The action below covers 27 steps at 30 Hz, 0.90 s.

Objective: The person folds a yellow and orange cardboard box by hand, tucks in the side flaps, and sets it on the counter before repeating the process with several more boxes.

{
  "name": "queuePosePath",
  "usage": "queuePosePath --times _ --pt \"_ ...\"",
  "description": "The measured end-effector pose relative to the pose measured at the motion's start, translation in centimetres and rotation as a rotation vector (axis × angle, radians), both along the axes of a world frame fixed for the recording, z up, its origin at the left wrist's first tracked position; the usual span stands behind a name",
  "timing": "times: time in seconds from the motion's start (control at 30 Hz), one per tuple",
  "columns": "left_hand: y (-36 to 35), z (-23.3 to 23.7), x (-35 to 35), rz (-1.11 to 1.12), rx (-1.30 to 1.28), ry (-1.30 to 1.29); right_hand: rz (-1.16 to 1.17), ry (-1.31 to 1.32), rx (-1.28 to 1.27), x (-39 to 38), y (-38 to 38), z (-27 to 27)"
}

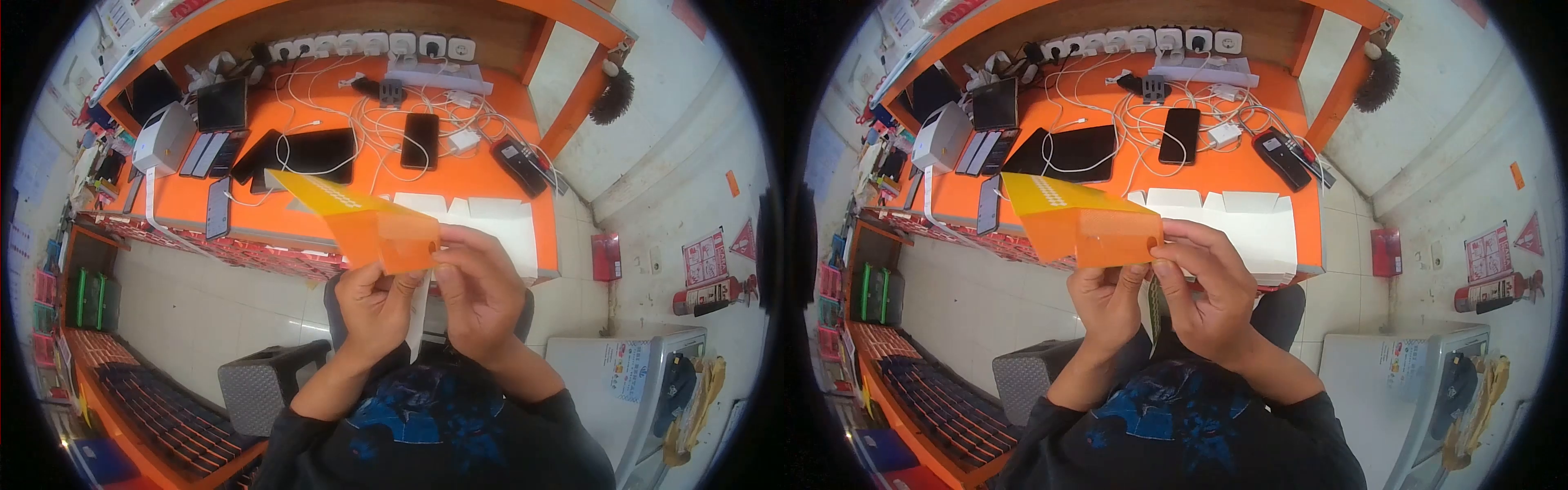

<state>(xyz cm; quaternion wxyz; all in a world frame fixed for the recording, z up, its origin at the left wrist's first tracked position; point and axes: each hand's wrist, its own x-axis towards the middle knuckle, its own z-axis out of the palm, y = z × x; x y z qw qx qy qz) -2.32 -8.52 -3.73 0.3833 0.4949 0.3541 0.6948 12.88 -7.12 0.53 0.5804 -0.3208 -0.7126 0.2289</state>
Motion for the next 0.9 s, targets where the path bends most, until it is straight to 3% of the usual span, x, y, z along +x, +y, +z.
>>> queuePosePath --times 0.17,0.27,0.37,0.43,0.47,0.63,0.67,0.73,0.83,0.9 --pt "0.2 0.3 -0.5 0.023 0.024 0.042 0.069 -0.032 -0.011 0.1 0.2 0.3" --pt "0.4 0.7 -0.7 -0.027 0.026 -0.090 0.092 -0.077 0.046 -0.7 0.1 0.0" --pt "0.3 -0.1 -1.4 -0.032 0.152 0.047 0.081 -0.116 0.099 -0.8 0.2 -0.9" --pt "-0.2 -0.3 -1.7 -0.011 -0.081 0.001 0.081 -0.149 0.119 -0.3 0.5 -1.0" --pt "-0.3 -0.2 -1.6 -0.015 -0.080 0.005 0.003 -0.242 0.206 0.0 0.6 -0.9" --pt "-0.2 1.5 -1.6 -0.168 0.216 -0.280 -0.094 -0.458 0.350 -0.2 0.5 0.3" --pt "-0.2 1.7 -1.8 -0.170 0.218 -0.278 -0.078 -0.457 0.360 -0.3 0.4 0.1" --pt "-0.5 1.8 -2.1 0.037 0.013 -0.038 -0.059 -0.455 0.369 -0.5 0.5 -0.5" --pt "-1.3 2.0 -2.1 -0.032 -0.081 -0.004 -0.081 -0.336 0.383 -0.4 0.8 -0.7" --pt "-1.4 2.0 -2.0 -0.088 0.003 -0.003 -0.076 -0.321 0.348 -0.1 0.7 0.0"
